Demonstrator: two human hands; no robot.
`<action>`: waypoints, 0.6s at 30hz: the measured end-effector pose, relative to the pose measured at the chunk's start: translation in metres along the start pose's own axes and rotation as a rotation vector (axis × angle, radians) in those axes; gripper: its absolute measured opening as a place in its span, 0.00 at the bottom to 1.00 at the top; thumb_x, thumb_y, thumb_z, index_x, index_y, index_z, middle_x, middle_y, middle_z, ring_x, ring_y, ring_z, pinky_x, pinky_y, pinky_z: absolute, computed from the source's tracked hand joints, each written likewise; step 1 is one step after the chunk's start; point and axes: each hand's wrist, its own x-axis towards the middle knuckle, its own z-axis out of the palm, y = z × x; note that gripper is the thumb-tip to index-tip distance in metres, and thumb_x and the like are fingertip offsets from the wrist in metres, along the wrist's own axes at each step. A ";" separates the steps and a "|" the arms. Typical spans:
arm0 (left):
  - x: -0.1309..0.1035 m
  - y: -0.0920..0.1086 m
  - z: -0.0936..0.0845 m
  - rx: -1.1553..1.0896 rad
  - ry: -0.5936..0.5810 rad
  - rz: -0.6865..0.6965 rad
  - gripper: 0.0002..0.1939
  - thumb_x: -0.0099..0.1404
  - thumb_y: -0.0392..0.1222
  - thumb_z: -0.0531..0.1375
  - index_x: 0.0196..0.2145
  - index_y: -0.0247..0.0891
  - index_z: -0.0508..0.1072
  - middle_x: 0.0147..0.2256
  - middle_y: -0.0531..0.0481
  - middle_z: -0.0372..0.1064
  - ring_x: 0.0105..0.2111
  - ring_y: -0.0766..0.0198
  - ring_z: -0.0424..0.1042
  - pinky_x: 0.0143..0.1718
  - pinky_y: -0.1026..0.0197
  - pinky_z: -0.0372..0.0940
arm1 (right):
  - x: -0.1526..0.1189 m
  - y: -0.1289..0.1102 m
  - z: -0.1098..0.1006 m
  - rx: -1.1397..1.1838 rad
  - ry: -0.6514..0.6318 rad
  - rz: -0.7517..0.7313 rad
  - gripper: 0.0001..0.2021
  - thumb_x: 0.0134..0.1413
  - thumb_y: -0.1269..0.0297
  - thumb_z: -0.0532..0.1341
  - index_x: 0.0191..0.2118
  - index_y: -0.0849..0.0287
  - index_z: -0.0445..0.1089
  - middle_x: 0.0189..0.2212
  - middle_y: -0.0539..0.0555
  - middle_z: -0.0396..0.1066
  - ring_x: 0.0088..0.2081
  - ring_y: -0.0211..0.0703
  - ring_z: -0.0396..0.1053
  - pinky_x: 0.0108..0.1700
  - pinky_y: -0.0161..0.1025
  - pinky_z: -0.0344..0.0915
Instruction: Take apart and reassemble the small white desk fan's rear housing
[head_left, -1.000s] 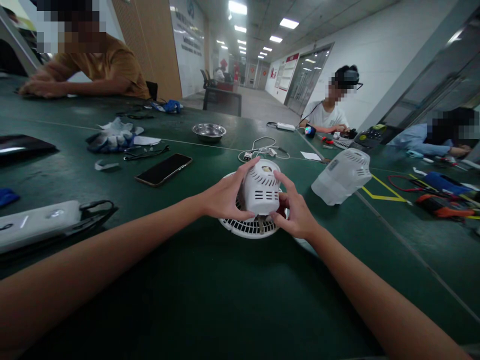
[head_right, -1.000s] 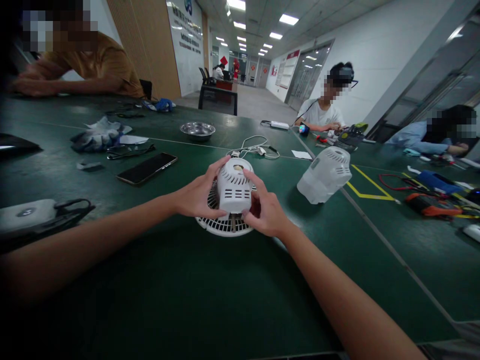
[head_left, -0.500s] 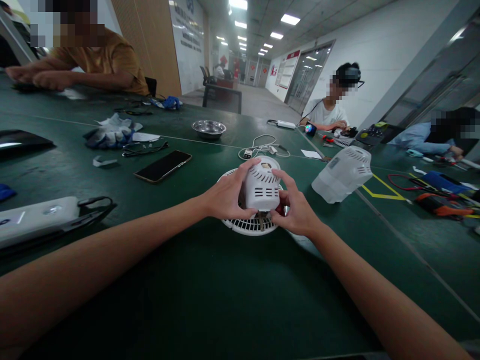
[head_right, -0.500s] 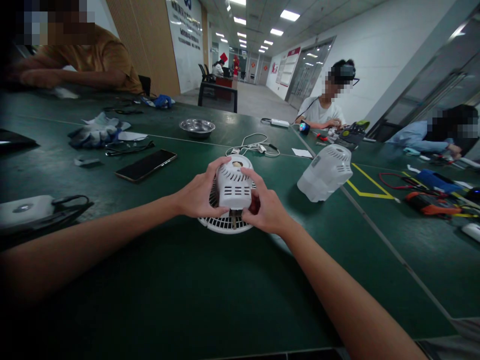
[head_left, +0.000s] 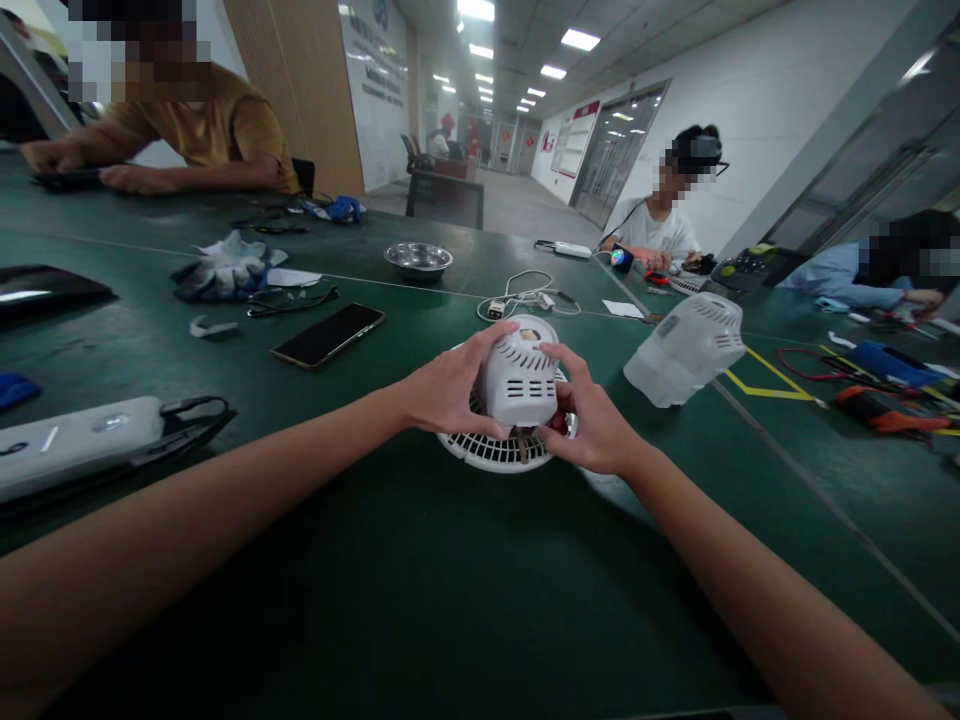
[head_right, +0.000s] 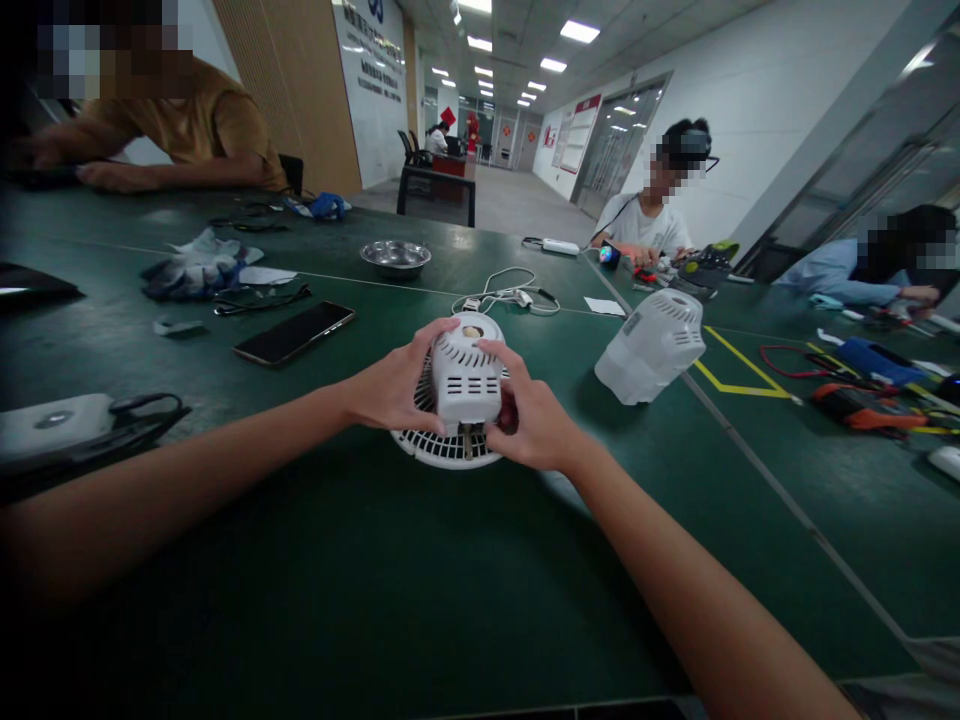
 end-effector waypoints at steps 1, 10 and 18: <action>0.000 -0.002 -0.001 0.002 -0.020 -0.002 0.73 0.45 0.63 0.77 0.76 0.46 0.39 0.71 0.28 0.53 0.65 0.26 0.65 0.65 0.28 0.62 | 0.000 0.000 0.000 -0.028 0.003 -0.002 0.49 0.52 0.68 0.69 0.74 0.44 0.43 0.33 0.46 0.73 0.26 0.40 0.70 0.26 0.40 0.71; 0.000 0.008 -0.002 0.049 -0.066 -0.118 0.76 0.44 0.67 0.77 0.76 0.44 0.37 0.70 0.27 0.54 0.64 0.24 0.65 0.63 0.25 0.62 | 0.004 -0.001 0.003 -0.128 0.061 0.031 0.51 0.50 0.49 0.76 0.72 0.46 0.47 0.34 0.48 0.75 0.26 0.43 0.72 0.27 0.43 0.72; -0.005 0.006 0.004 0.082 0.023 -0.113 0.61 0.59 0.69 0.69 0.77 0.45 0.43 0.70 0.32 0.59 0.63 0.36 0.67 0.65 0.32 0.61 | 0.002 0.003 0.014 -0.356 0.344 -0.010 0.50 0.47 0.49 0.74 0.72 0.43 0.50 0.72 0.60 0.58 0.64 0.72 0.67 0.62 0.71 0.68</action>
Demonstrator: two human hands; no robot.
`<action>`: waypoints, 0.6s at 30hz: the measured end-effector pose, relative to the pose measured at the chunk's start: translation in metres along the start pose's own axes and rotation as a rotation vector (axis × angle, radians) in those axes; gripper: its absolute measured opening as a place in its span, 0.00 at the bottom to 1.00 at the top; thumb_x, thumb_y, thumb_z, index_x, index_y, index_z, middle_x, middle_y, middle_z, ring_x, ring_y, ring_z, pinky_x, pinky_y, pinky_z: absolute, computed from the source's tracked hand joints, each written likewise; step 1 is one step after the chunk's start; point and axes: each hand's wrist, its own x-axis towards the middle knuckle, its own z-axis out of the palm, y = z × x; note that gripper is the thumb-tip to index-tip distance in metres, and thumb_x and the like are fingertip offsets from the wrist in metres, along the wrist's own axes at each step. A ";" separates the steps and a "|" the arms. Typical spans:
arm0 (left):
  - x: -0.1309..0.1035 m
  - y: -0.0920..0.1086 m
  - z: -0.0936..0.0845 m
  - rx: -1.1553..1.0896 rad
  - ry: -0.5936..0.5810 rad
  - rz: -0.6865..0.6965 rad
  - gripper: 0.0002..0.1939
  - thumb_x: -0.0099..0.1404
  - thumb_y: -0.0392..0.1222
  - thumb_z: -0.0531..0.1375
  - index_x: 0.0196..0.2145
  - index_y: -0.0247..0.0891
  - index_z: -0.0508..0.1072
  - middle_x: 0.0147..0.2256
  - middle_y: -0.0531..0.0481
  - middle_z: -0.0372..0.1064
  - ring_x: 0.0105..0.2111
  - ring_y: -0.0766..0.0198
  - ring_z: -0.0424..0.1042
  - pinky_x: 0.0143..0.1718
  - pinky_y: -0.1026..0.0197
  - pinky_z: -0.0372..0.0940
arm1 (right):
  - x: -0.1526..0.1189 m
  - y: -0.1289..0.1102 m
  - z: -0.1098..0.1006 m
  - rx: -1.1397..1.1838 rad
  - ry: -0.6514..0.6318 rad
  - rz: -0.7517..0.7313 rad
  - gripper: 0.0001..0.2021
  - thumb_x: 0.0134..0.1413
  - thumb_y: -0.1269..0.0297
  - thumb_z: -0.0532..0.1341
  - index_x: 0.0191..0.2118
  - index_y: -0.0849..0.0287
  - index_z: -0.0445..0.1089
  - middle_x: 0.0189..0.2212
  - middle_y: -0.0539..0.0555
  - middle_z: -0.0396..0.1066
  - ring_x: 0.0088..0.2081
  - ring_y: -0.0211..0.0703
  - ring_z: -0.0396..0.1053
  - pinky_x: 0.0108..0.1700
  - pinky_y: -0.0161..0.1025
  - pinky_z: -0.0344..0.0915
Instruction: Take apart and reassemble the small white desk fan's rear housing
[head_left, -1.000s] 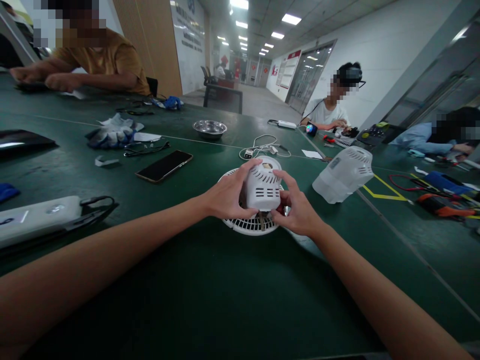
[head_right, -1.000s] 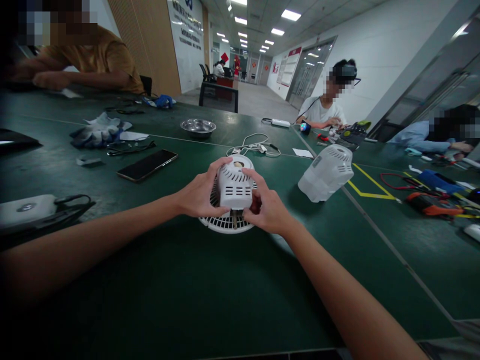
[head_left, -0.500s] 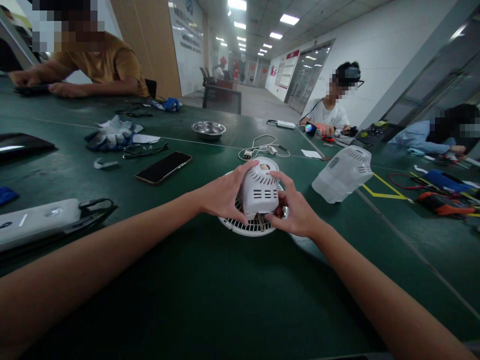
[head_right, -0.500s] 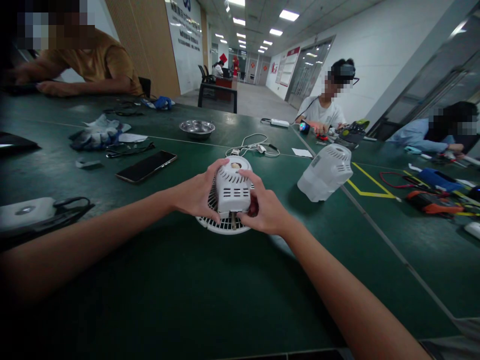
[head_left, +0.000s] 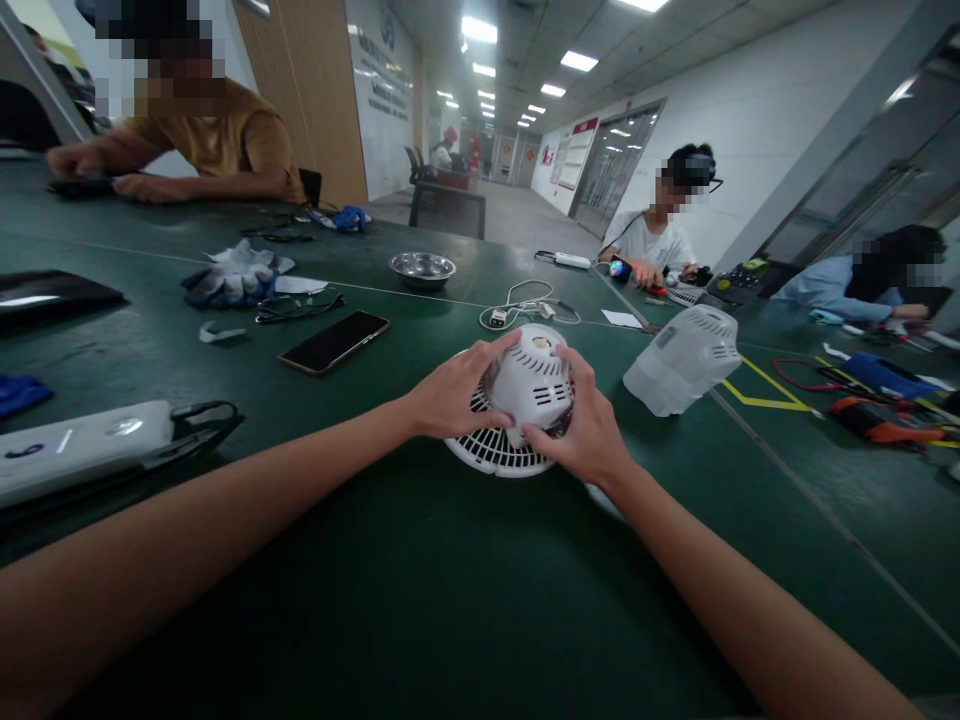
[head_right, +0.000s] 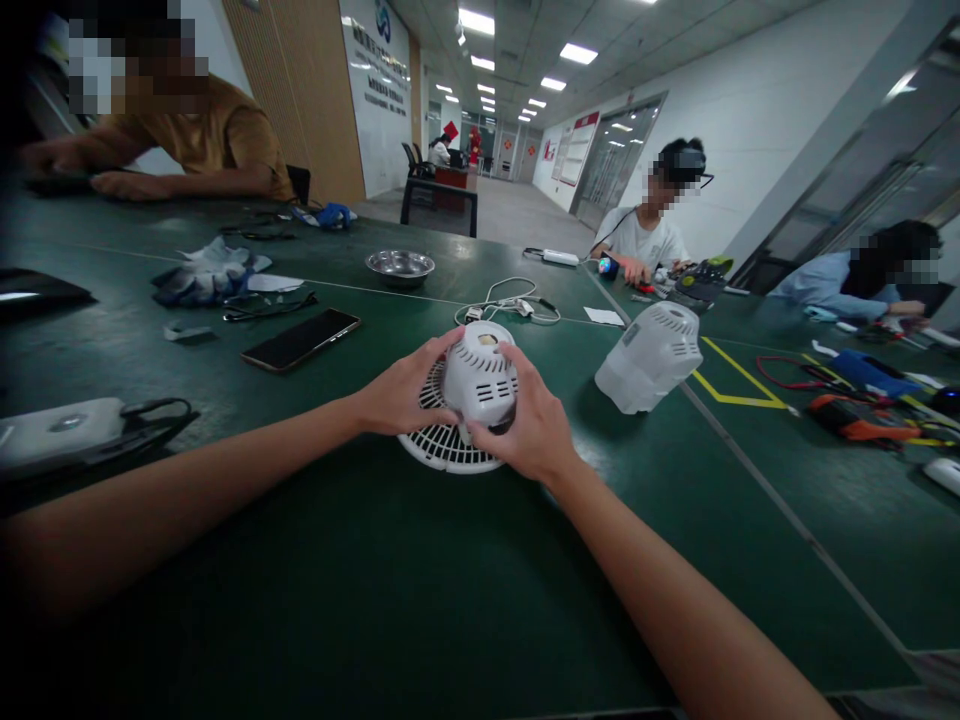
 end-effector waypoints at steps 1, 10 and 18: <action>-0.002 -0.002 -0.001 -0.009 0.008 -0.016 0.55 0.64 0.68 0.66 0.77 0.46 0.45 0.69 0.34 0.60 0.62 0.38 0.68 0.65 0.33 0.61 | 0.000 0.003 -0.001 0.016 0.007 0.009 0.50 0.48 0.53 0.73 0.73 0.42 0.49 0.73 0.59 0.57 0.65 0.73 0.65 0.63 0.72 0.67; -0.011 -0.034 -0.007 -0.122 0.251 -0.652 0.31 0.77 0.63 0.46 0.61 0.40 0.74 0.57 0.41 0.76 0.58 0.46 0.74 0.62 0.45 0.64 | 0.002 0.027 -0.004 0.143 0.006 0.174 0.55 0.46 0.54 0.76 0.76 0.45 0.48 0.67 0.62 0.64 0.60 0.70 0.69 0.62 0.75 0.66; -0.010 -0.041 -0.004 -0.461 0.525 -0.385 0.31 0.76 0.65 0.50 0.61 0.40 0.71 0.56 0.40 0.76 0.55 0.50 0.75 0.56 0.49 0.70 | 0.004 0.017 0.000 0.672 0.232 0.453 0.54 0.45 0.57 0.77 0.74 0.48 0.50 0.49 0.57 0.78 0.46 0.57 0.78 0.51 0.59 0.76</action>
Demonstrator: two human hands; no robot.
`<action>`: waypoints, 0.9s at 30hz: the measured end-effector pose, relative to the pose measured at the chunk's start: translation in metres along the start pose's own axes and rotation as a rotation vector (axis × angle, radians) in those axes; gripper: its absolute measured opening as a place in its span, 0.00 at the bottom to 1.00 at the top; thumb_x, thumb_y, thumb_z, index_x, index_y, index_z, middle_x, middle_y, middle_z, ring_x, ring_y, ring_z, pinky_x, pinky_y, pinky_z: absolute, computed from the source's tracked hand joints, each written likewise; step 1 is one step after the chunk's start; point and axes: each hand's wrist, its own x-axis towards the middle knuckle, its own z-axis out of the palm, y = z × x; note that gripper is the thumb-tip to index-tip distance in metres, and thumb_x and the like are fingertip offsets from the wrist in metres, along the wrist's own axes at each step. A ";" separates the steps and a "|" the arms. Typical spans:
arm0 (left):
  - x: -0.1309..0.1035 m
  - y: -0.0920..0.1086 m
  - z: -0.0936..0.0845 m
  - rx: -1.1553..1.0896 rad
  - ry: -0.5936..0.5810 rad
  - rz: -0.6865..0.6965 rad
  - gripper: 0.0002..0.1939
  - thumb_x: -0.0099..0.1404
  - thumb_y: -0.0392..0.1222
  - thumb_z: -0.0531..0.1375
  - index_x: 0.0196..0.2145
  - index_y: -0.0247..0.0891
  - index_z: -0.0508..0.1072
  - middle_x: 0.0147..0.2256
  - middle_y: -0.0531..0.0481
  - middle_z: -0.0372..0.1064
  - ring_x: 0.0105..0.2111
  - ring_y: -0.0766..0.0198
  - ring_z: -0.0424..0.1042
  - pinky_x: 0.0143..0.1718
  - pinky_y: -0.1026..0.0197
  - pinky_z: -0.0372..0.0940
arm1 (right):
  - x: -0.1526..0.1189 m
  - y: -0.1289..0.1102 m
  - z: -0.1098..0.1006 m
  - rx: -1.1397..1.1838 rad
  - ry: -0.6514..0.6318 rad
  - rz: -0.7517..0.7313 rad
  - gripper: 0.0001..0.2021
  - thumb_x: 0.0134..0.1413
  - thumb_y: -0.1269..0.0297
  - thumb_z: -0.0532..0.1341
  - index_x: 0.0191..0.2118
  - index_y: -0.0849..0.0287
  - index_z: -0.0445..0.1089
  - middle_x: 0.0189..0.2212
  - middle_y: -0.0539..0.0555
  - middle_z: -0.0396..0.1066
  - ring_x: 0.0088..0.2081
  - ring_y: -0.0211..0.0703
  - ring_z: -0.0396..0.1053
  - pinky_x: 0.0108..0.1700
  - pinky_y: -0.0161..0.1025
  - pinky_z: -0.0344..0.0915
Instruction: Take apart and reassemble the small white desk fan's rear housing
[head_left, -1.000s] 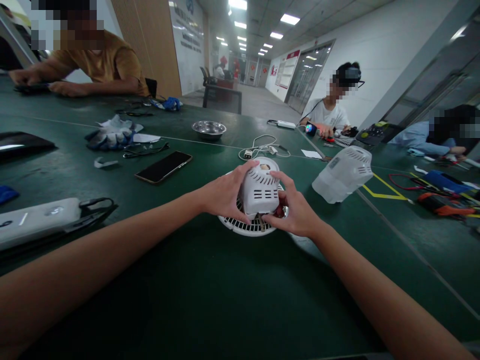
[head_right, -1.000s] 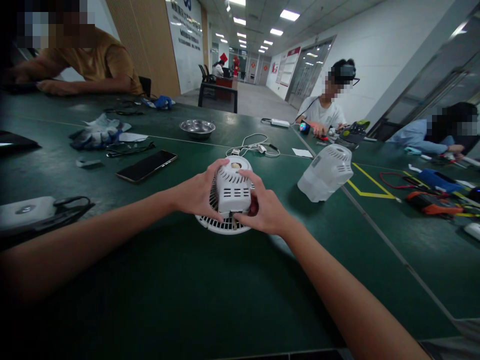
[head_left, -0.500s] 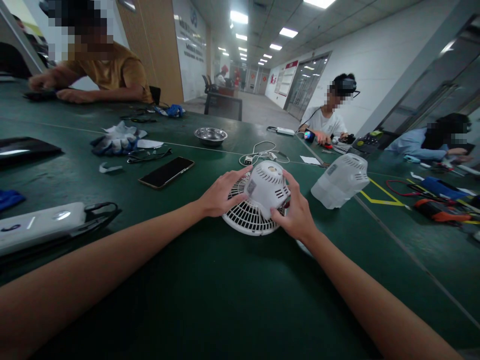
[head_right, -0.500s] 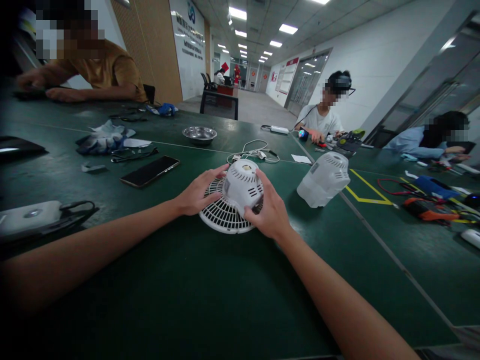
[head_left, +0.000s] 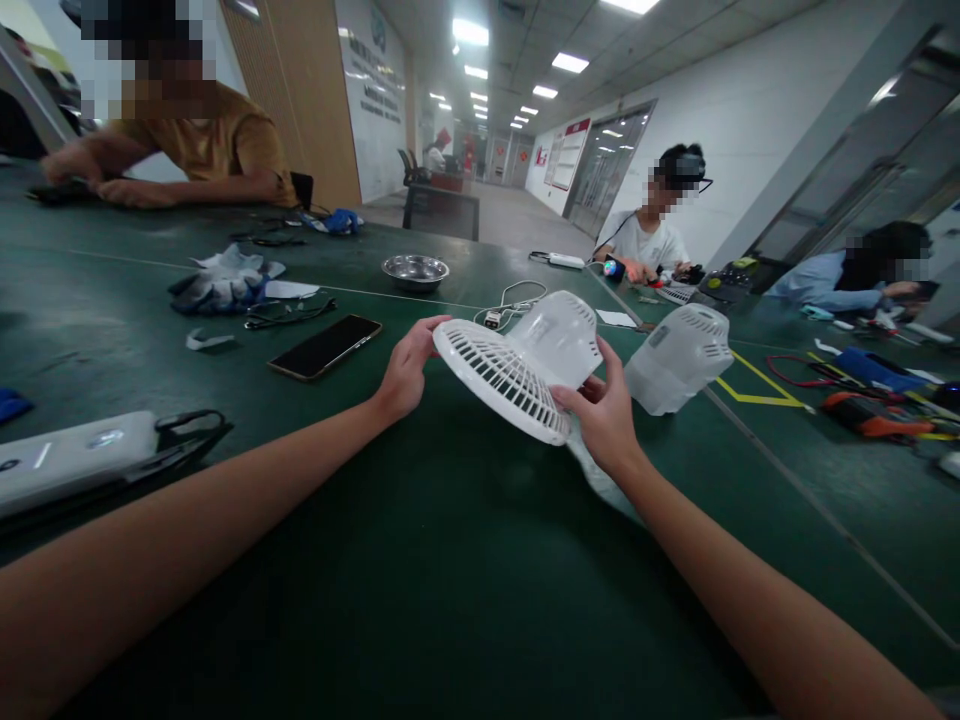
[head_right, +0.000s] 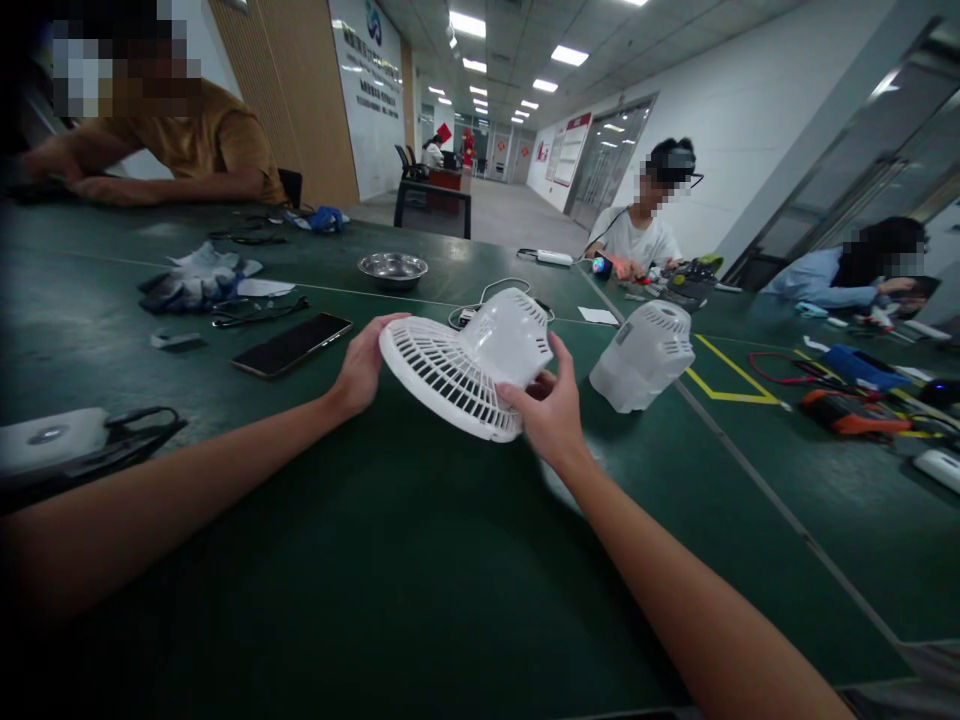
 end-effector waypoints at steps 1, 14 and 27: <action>0.000 -0.001 0.002 -0.015 0.000 0.003 0.30 0.75 0.65 0.53 0.61 0.41 0.71 0.57 0.41 0.75 0.56 0.50 0.74 0.57 0.48 0.70 | -0.001 0.000 0.003 0.081 0.013 0.032 0.50 0.46 0.57 0.76 0.72 0.49 0.53 0.49 0.56 0.79 0.46 0.55 0.78 0.51 0.57 0.76; -0.001 0.005 0.012 -0.247 0.009 -0.433 0.15 0.62 0.50 0.72 0.38 0.35 0.80 0.33 0.43 0.81 0.32 0.54 0.81 0.33 0.50 0.79 | -0.012 0.004 0.024 0.401 -0.321 0.427 0.20 0.58 0.41 0.61 0.43 0.52 0.75 0.37 0.53 0.81 0.41 0.53 0.79 0.41 0.51 0.78; 0.001 0.008 0.004 -0.049 0.087 -0.366 0.15 0.59 0.51 0.74 0.33 0.36 0.81 0.29 0.45 0.80 0.28 0.54 0.80 0.29 0.52 0.77 | 0.029 0.026 -0.040 -0.381 0.128 0.023 0.46 0.48 0.48 0.71 0.71 0.52 0.54 0.44 0.55 0.75 0.39 0.54 0.74 0.53 0.63 0.72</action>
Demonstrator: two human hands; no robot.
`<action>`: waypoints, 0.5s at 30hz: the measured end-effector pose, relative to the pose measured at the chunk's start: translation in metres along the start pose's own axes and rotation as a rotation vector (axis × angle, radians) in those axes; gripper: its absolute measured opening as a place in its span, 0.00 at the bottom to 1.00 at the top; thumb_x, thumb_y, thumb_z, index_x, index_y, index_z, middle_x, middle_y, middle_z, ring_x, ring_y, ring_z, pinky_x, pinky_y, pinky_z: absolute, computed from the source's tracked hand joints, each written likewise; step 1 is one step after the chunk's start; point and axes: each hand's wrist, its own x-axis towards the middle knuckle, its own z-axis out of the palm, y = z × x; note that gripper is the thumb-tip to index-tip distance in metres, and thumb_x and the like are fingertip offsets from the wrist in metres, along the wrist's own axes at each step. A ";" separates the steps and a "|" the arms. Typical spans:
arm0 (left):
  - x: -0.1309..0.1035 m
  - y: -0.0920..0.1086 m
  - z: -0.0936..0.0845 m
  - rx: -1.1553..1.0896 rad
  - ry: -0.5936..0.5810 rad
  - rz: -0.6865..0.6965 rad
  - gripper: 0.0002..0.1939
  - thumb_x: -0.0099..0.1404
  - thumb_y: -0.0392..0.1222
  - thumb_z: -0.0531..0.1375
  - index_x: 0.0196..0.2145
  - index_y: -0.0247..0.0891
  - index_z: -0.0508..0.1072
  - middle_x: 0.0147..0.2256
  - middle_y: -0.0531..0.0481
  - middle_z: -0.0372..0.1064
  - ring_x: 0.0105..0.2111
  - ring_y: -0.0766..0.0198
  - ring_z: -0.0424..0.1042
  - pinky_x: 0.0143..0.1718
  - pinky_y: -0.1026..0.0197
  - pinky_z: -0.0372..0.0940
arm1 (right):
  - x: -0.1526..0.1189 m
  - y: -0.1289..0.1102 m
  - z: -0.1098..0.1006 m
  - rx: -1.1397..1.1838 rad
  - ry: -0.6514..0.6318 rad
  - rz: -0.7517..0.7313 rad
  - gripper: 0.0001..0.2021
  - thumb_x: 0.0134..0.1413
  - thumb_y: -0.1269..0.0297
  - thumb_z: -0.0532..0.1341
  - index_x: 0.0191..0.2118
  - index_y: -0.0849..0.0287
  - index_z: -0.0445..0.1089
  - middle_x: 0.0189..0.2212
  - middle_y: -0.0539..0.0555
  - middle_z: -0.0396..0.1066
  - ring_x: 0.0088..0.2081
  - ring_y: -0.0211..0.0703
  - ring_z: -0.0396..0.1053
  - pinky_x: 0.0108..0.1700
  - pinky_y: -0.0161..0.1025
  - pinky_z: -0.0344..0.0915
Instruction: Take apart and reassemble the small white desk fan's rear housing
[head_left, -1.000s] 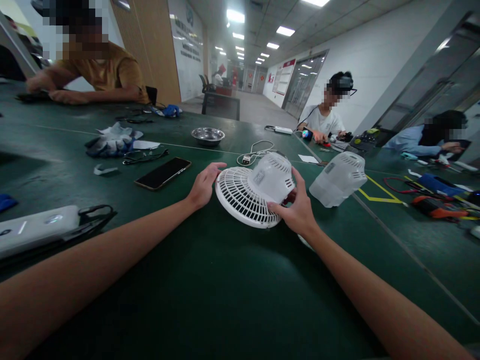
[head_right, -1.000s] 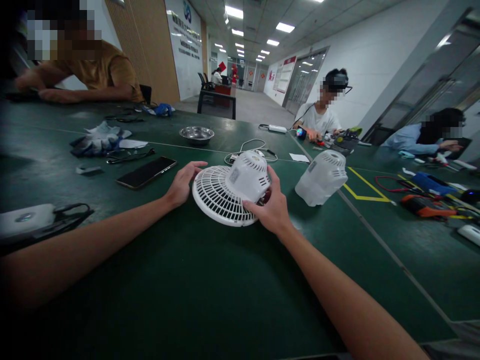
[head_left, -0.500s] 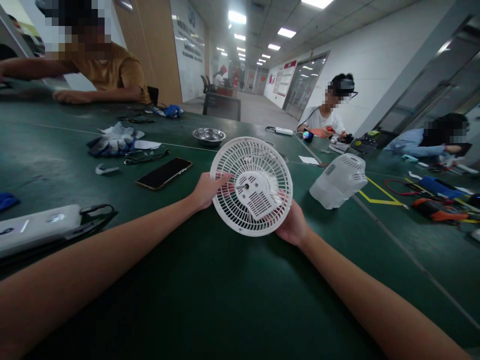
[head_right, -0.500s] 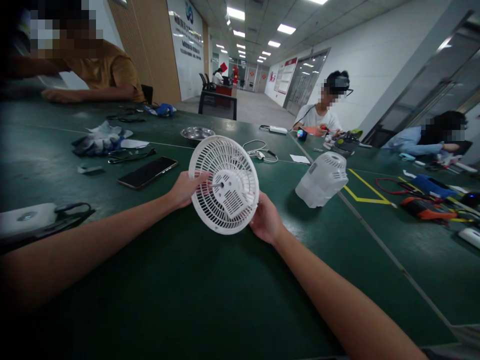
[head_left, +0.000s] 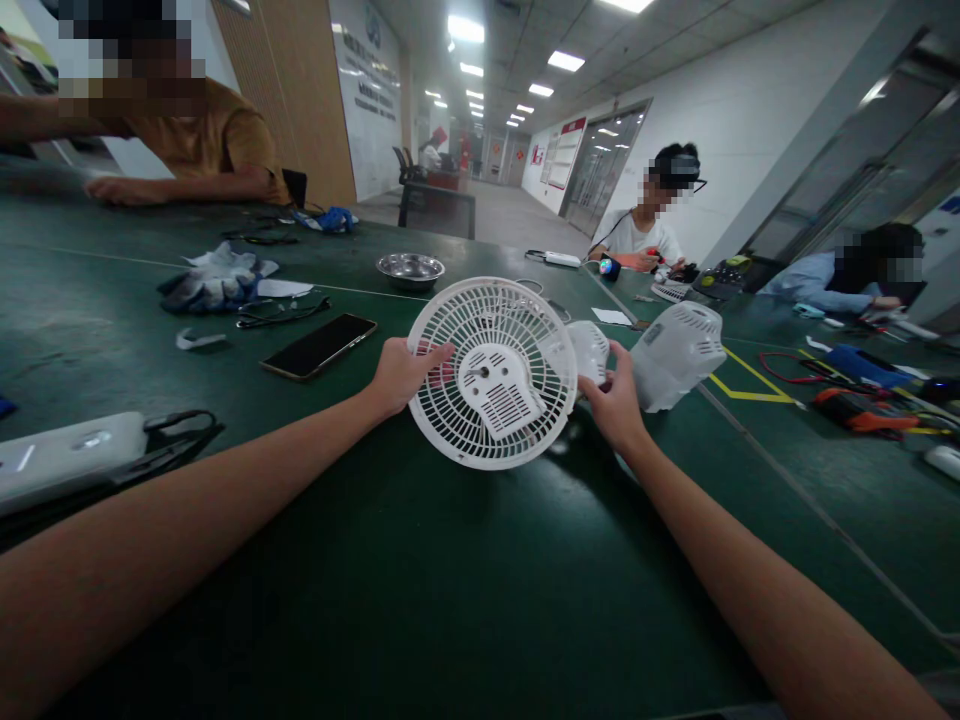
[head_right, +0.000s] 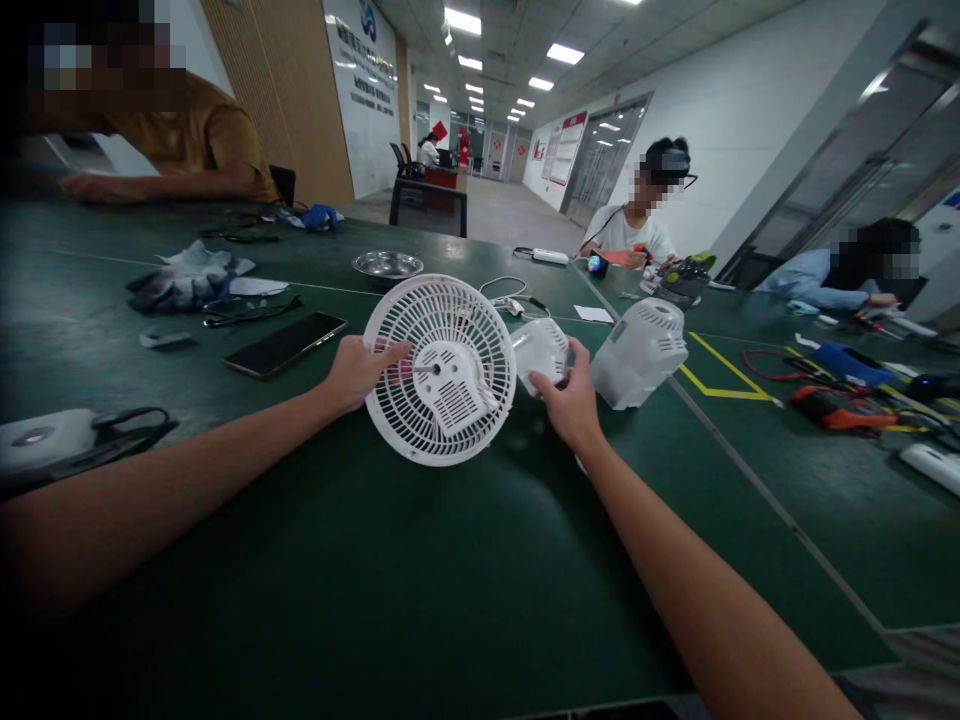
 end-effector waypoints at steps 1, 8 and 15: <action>0.002 -0.001 -0.002 0.005 0.008 -0.007 0.15 0.59 0.50 0.75 0.33 0.36 0.81 0.29 0.45 0.80 0.28 0.53 0.80 0.29 0.52 0.77 | 0.006 0.006 -0.011 -0.161 0.050 -0.079 0.45 0.47 0.49 0.71 0.69 0.52 0.57 0.48 0.58 0.74 0.42 0.57 0.73 0.56 0.65 0.69; 0.011 -0.007 -0.011 -0.005 0.067 -0.048 0.11 0.61 0.43 0.73 0.36 0.31 0.81 0.31 0.40 0.80 0.29 0.52 0.80 0.29 0.52 0.77 | 0.020 0.026 -0.035 -0.589 0.102 -0.161 0.38 0.46 0.58 0.68 0.65 0.54 0.64 0.53 0.64 0.67 0.53 0.64 0.68 0.60 0.63 0.65; 0.015 -0.011 -0.015 -0.043 0.028 -0.081 0.12 0.61 0.44 0.73 0.38 0.33 0.81 0.35 0.40 0.81 0.32 0.51 0.81 0.33 0.50 0.78 | 0.022 0.017 -0.042 -0.612 0.273 -0.341 0.26 0.53 0.56 0.64 0.58 0.57 0.68 0.53 0.64 0.67 0.58 0.63 0.65 0.63 0.62 0.62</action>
